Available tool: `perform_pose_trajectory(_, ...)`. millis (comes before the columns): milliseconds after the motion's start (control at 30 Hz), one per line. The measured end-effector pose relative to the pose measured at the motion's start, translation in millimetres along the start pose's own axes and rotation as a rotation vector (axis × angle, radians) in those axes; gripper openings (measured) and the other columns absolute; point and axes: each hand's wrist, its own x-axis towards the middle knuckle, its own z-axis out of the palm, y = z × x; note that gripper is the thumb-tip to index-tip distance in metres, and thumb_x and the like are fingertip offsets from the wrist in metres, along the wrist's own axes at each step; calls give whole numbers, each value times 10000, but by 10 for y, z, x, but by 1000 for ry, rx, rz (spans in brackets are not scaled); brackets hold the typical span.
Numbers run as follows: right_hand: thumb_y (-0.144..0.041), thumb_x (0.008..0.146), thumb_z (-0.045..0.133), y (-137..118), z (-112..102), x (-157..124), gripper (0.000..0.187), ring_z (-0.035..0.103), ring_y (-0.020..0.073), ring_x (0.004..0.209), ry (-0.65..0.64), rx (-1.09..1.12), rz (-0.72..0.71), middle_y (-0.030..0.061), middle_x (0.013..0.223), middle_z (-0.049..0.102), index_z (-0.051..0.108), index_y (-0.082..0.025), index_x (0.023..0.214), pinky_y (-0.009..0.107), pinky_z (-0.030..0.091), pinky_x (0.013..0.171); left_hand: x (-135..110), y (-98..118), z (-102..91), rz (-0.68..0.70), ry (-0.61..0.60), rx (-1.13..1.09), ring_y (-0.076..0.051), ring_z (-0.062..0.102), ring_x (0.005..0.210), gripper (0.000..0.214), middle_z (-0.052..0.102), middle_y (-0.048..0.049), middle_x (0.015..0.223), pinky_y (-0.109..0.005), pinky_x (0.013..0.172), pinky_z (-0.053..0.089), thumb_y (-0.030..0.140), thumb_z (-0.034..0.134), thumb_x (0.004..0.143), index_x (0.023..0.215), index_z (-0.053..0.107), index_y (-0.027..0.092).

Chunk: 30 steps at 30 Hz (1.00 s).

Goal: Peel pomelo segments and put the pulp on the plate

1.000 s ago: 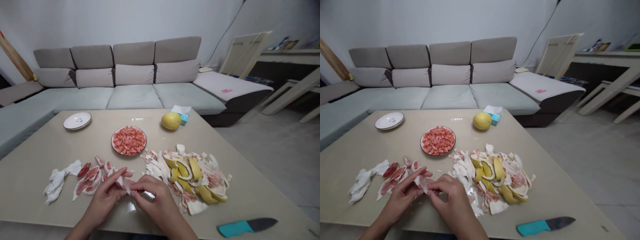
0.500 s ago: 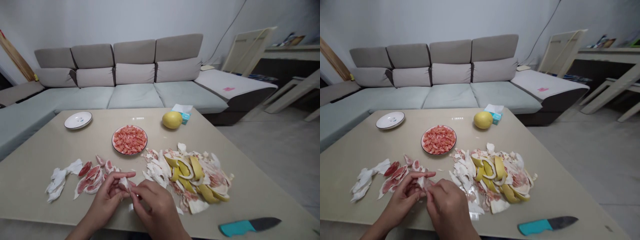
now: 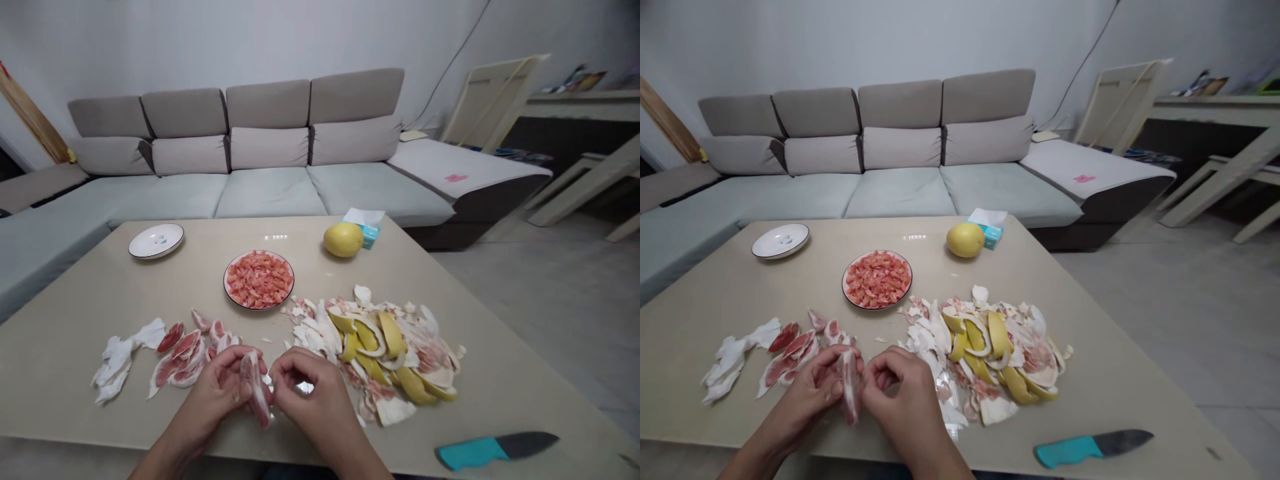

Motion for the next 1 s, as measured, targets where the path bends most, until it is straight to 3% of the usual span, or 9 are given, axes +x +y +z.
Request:
perform_pose_trajectory(100, -167, 805, 572, 24, -29, 26, 157, 616, 134, 610, -49, 86, 46, 22, 697, 677, 695, -174, 709, 202, 463, 545, -17, 53, 26, -55, 25, -72, -234, 711, 819, 497, 678, -122, 1106, -289, 673, 550, 351, 826, 698, 1127, 637, 185)
perform_pose_trajectory(267, -147, 844, 545, 106, -112, 49, 196, 669, 173, 805, 26, 8, -42, 49, 892, 720, 726, -199, 900, 263, 523, 709, -2, 158, 51, -160, 113, -244, -233, 738, 839, 598, 658, -160, 1205, -258, 645, 584, 263, 783, 762, 1299, 527, 208)
perform_pose_trajectory(333, -184, 839, 608, 117, -131, 38, 211, 668, 198, 913, 7, -29, -88, 63, 1008, 719, 716, -215, 1018, 306, 531, 805, 23, 160, 41, -195, 123, -315, -224, 743, 843, 649, 684, -154, 1166, -255, 677, 593, 237, 765, 782, 1357, 464, 216)
perform_pose_trajectory(467, -151, 778, 688, 119, -73, -17, 534, 544, 242, 1222, -71, -76, -281, 85, 1328, 598, 590, -256, 1292, 396, 440, 1036, 62, 83, 28, -201, 83, -364, -206, 748, 799, 574, 728, -120, 1040, -254, 683, 593, 221, 726, 815, 1336, 487, 201)
perform_pose_trajectory(600, -86, 763, 638, 130, 9, -40, 547, 570, 232, 1180, -84, -86, -371, 86, 1292, 625, 593, -246, 1285, 385, 456, 1017, 50, 29, 106, -202, 54, -279, -203, 736, 751, 425, 733, -109, 931, -263, 648, 576, 275, 690, 850, 1243, 572, 163)
perform_pose_trajectory(733, -133, 796, 611, 86, -13, -17, 303, 663, 182, 901, -83, 56, -139, 59, 1041, 714, 687, -213, 1078, 260, 559, 733, 16, 41, 185, -182, 49, -112, -156, 691, 701, 297, 710, -67, 859, -251, 638, 549, 359, 620, 899, 1119, 641, 161)
perform_pose_trajectory(800, -154, 796, 608, 43, -35, -14, 334, 657, 158, 832, -138, 173, 8, 58, 1083, 694, 676, -218, 1117, 206, 546, 597, 3, 49, 194, -163, 28, -80, -133, 653, 654, 285, 684, -43, 801, -245, 617, 537, 385, 602, 906, 1059, 664, 153)
perform_pose_trajectory(900, -169, 777, 611, -10, -41, -25, 509, 652, 165, 878, -210, 353, 115, 77, 1154, 659, 579, -216, 1283, 218, 564, 624, 0, 58, 198, -181, 5, -132, -102, 572, 542, 337, 624, -15, 691, -221, 524, 496, 424, 595, 900, 1064, 671, 141)
perform_pose_trajectory(1000, -175, 758, 614, -29, -21, -35, 529, 671, 163, 809, -222, 445, 155, 68, 1037, 683, 552, -192, 1283, 245, 571, 646, 6, 69, 220, -195, 10, -154, -79, 512, 487, 415, 589, 2, 659, -194, 472, 444, 442, 622, 877, 1169, 643, 148)
